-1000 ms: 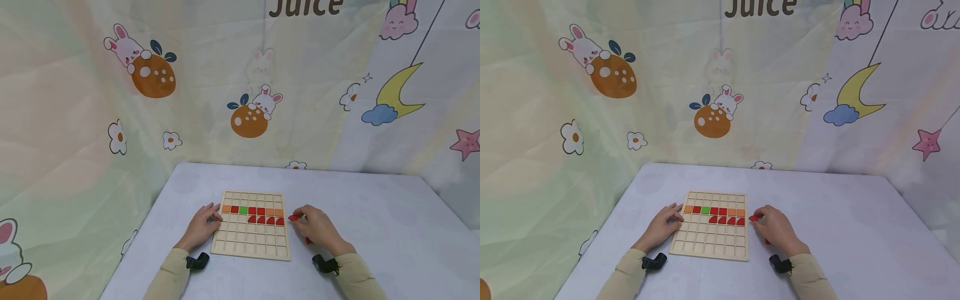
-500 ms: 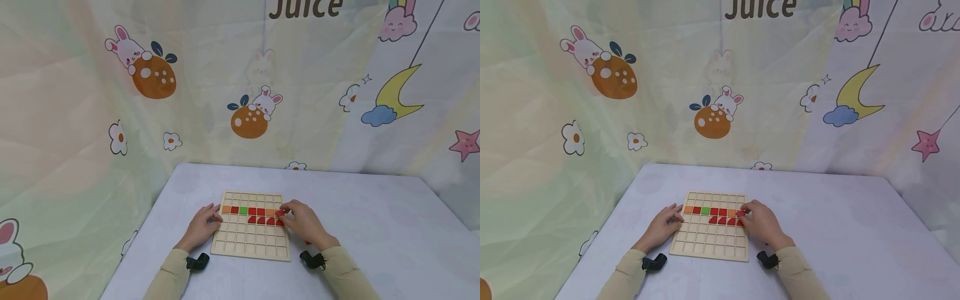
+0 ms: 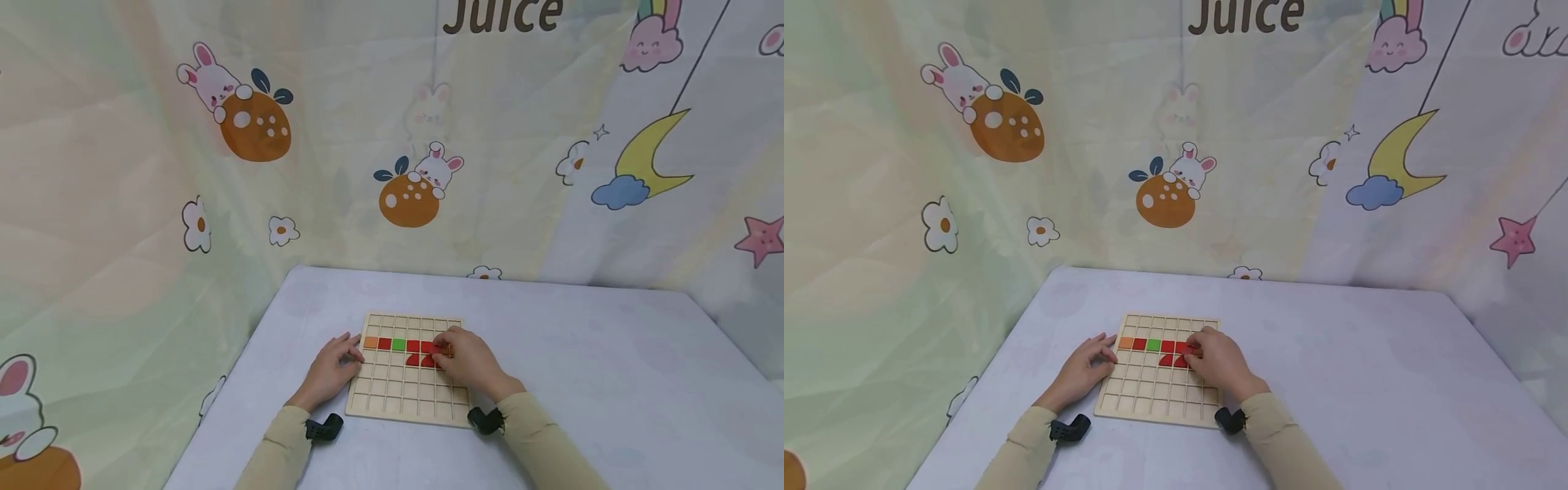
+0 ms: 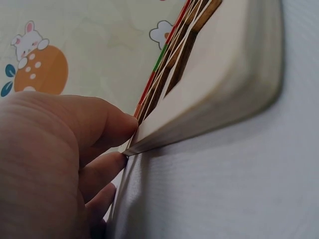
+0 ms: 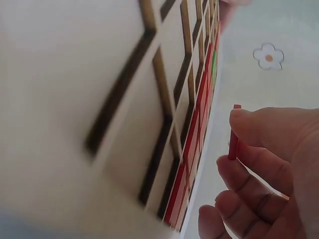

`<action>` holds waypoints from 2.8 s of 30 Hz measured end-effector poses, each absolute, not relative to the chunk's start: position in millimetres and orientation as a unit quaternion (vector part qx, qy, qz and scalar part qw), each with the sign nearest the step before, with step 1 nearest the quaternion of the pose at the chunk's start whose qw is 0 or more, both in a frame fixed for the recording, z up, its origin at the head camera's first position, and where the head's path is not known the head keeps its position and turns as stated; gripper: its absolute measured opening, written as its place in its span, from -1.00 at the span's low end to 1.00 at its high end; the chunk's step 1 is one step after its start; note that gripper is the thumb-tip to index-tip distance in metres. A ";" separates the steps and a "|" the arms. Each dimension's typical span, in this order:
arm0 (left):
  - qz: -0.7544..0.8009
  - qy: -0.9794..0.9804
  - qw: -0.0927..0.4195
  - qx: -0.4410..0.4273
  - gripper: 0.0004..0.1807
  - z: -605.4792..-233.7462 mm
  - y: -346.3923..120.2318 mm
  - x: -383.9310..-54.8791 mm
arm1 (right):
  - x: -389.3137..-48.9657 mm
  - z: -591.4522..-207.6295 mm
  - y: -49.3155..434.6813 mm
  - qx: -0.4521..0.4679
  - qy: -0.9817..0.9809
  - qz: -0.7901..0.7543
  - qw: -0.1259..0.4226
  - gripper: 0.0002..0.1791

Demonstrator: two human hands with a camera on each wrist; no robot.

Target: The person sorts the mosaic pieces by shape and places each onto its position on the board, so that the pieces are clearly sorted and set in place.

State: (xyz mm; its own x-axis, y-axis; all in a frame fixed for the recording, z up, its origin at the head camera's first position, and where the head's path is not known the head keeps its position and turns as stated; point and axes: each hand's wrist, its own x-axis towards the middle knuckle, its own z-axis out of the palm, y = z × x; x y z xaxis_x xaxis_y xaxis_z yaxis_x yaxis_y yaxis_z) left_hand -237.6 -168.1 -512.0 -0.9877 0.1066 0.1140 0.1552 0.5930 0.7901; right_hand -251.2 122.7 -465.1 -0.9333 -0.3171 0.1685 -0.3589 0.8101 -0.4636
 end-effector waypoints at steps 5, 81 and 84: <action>-0.441 -0.894 0.028 -0.074 -0.82 -514.0 -168.0 -237.3 | -250.3 -465.5 112.2 0.199 -0.949 0.242 0.034 -0.77; -0.432 -0.898 0.034 -0.078 -0.78 -514.2 -167.7 -238.8 | -256.0 -464.3 67.6 0.272 -0.939 0.210 0.007 -0.80; -0.431 -0.898 0.035 -0.079 -0.78 -514.5 -167.8 -238.9 | -254.4 -463.8 69.7 0.271 -0.937 0.219 0.011 -0.80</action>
